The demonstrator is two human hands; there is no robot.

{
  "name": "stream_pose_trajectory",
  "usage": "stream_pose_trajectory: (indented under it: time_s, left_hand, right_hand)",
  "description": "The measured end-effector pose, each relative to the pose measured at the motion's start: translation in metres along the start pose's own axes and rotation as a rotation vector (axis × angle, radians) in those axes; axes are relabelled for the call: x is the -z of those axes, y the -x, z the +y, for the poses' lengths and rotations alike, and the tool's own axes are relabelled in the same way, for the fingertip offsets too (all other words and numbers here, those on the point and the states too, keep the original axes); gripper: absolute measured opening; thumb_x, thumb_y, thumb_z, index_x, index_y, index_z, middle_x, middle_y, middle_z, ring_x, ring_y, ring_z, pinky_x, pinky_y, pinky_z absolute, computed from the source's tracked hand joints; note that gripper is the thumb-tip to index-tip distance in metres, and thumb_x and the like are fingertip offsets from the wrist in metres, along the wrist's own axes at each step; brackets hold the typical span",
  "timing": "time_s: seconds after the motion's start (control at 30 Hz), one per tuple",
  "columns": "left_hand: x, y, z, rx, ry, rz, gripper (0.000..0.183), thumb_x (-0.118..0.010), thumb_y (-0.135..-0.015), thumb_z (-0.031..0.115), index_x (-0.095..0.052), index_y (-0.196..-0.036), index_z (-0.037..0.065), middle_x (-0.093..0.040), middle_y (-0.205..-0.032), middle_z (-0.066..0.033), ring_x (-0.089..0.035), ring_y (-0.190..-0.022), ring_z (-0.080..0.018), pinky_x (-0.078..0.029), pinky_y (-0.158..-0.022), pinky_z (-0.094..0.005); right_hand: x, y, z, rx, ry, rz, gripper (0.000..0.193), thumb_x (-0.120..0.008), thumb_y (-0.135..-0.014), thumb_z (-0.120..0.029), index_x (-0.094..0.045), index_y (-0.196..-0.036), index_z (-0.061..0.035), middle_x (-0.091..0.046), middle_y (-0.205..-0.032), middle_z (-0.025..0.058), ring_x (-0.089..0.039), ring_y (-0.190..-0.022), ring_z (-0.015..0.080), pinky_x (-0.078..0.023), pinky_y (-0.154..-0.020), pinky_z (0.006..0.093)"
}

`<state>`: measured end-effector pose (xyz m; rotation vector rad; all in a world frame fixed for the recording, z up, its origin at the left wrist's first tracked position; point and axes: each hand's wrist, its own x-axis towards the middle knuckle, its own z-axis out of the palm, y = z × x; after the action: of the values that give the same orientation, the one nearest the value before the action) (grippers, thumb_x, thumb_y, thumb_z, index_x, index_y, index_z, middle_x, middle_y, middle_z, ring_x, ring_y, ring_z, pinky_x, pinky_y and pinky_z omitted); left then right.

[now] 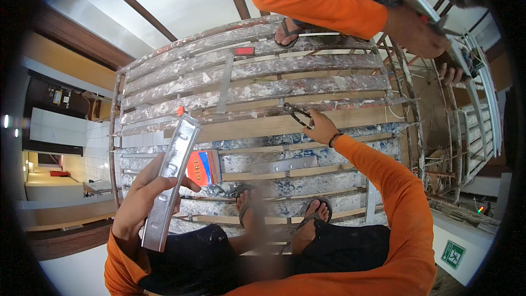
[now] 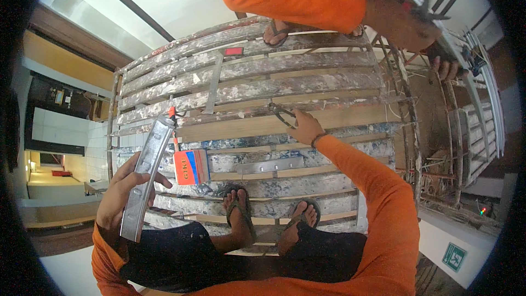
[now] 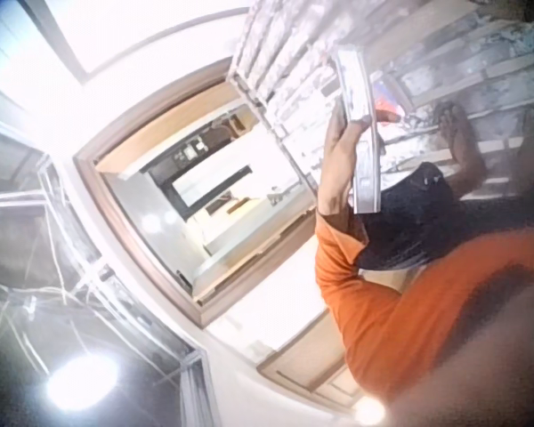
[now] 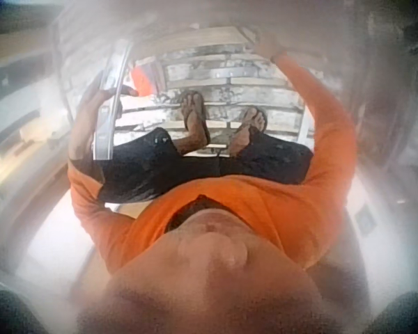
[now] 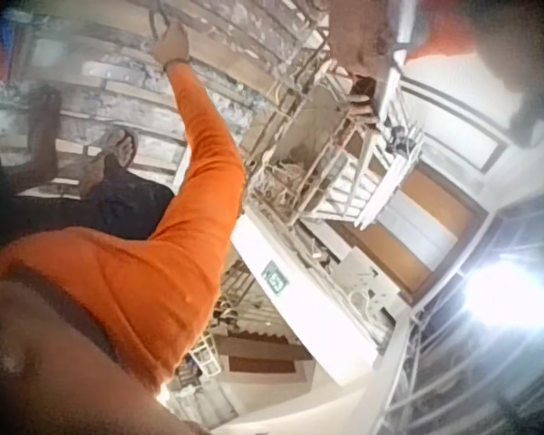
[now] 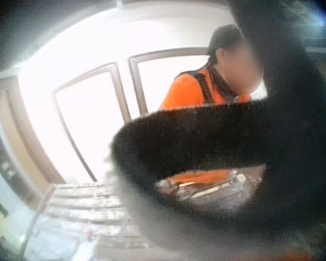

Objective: The person uses tin snips to cut a long metal strip into shorter segments while standing on scaffolding. They repeatedly position the strip, cut it, and then use a hammer to tap the cut edges, likely to flatten or align them.

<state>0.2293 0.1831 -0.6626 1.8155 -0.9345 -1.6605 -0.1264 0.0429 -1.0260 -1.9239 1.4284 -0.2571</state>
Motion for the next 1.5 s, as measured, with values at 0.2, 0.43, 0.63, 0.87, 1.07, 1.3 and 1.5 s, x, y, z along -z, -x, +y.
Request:
stream_pose_trajectory:
  time_s: [0.2, 0.43, 0.63, 0.87, 1.07, 1.3, 1.5]
  left_hand:
    - [0.011, 0.01, -0.008, 0.013, -0.014, 0.041, 0.053, -0.046, -0.096, 0.009, -0.041, -0.147, -0.004, -0.072, -0.101, -0.0177, -0.061, -0.069, -0.012, -0.051, -0.061, -0.0243]
    - [0.021, 0.006, -0.018, 0.058, 0.032, 0.037, 0.048, -0.035, -0.11, 0.039, -0.052, -0.134, 0.001, -0.069, -0.087, -0.0107, -0.061, -0.062, -0.0127, -0.052, -0.057, -0.0246]
    - [0.017, 0.005, -0.013, 0.007, 0.167, 0.008, 0.047, -0.034, -0.108, 0.03, -0.039, -0.147, 0.004, -0.073, -0.102, -0.019, -0.064, -0.061, -0.0147, -0.054, -0.054, -0.0251]
    - [0.022, 0.004, -0.02, -0.069, 0.158, -0.091, 0.059, -0.037, -0.106, 0.028, -0.021, -0.158, 0.006, -0.068, -0.104, -0.0286, -0.066, -0.058, -0.0207, -0.055, -0.05, -0.0275]
    - [0.029, 0.016, -0.026, -0.012, 0.434, -0.147, 0.059, -0.037, -0.107, 0.035, -0.023, -0.156, 0.004, -0.067, -0.107, -0.0325, -0.067, -0.053, -0.0227, -0.057, -0.047, -0.0275]
    - [0.034, 0.028, -0.025, 0.027, 0.447, -0.066, 0.062, -0.05, -0.104, 0.036, -0.032, -0.153, 0.002, -0.067, -0.11, -0.0334, -0.066, -0.052, -0.0209, -0.054, -0.045, -0.0258]
    - [0.054, 0.028, -0.043, 0.121, 0.589, -0.021, 0.058, -0.045, -0.1, 0.031, -0.039, -0.146, -0.004, -0.067, -0.107, -0.0337, -0.065, -0.053, -0.0253, -0.054, -0.043, -0.0299]
  right_hand:
    - [-0.016, -0.021, -0.03, -0.062, -0.205, -0.127, 0.077, -0.072, -0.087, -0.038, -0.042, -0.144, 0.0043, -0.067, -0.103, 0.0194, -0.065, -0.096, 0.0338, -0.051, -0.085, 0.0446]
    - [-0.02, -0.006, -0.065, 0.058, -0.463, -0.155, 0.057, -0.065, -0.096, -0.034, -0.048, -0.138, 0.0001, -0.066, -0.1, 0.017, -0.063, -0.088, 0.0263, -0.051, -0.081, 0.0397]
    - [-0.013, -0.031, -0.058, 0.069, -0.21, -0.014, 0.054, -0.064, -0.093, -0.032, -0.053, -0.136, -0.0014, -0.066, -0.11, 0.024, -0.064, -0.105, 0.0362, -0.05, -0.089, 0.0458]
    - [-0.021, -0.076, -0.016, 0.055, 0.069, 0.134, 0.057, -0.07, -0.089, -0.029, -0.051, -0.135, -0.0004, -0.055, -0.122, 0.022, -0.056, -0.114, 0.0404, -0.048, -0.093, 0.0485]
    - [-0.047, -0.116, -0.012, -0.008, 0.126, 0.206, 0.06, -0.072, -0.088, -0.026, -0.048, -0.138, -0.0024, -0.041, -0.142, 0.0273, -0.039, -0.136, 0.0472, -0.04, -0.11, 0.0534]
    - [-0.052, -0.134, -0.016, 0.13, 0.271, 0.276, 0.063, -0.076, -0.089, -0.025, -0.05, -0.141, -0.0014, -0.046, -0.123, 0.0211, -0.047, -0.119, 0.0413, -0.043, -0.101, 0.0508]
    - [-0.048, -0.126, -0.026, 0.115, 0.508, 0.254, 0.065, -0.074, -0.09, -0.031, -0.049, -0.144, -0.0059, -0.044, -0.136, 0.0223, -0.041, -0.129, 0.0429, -0.036, -0.108, 0.0551]
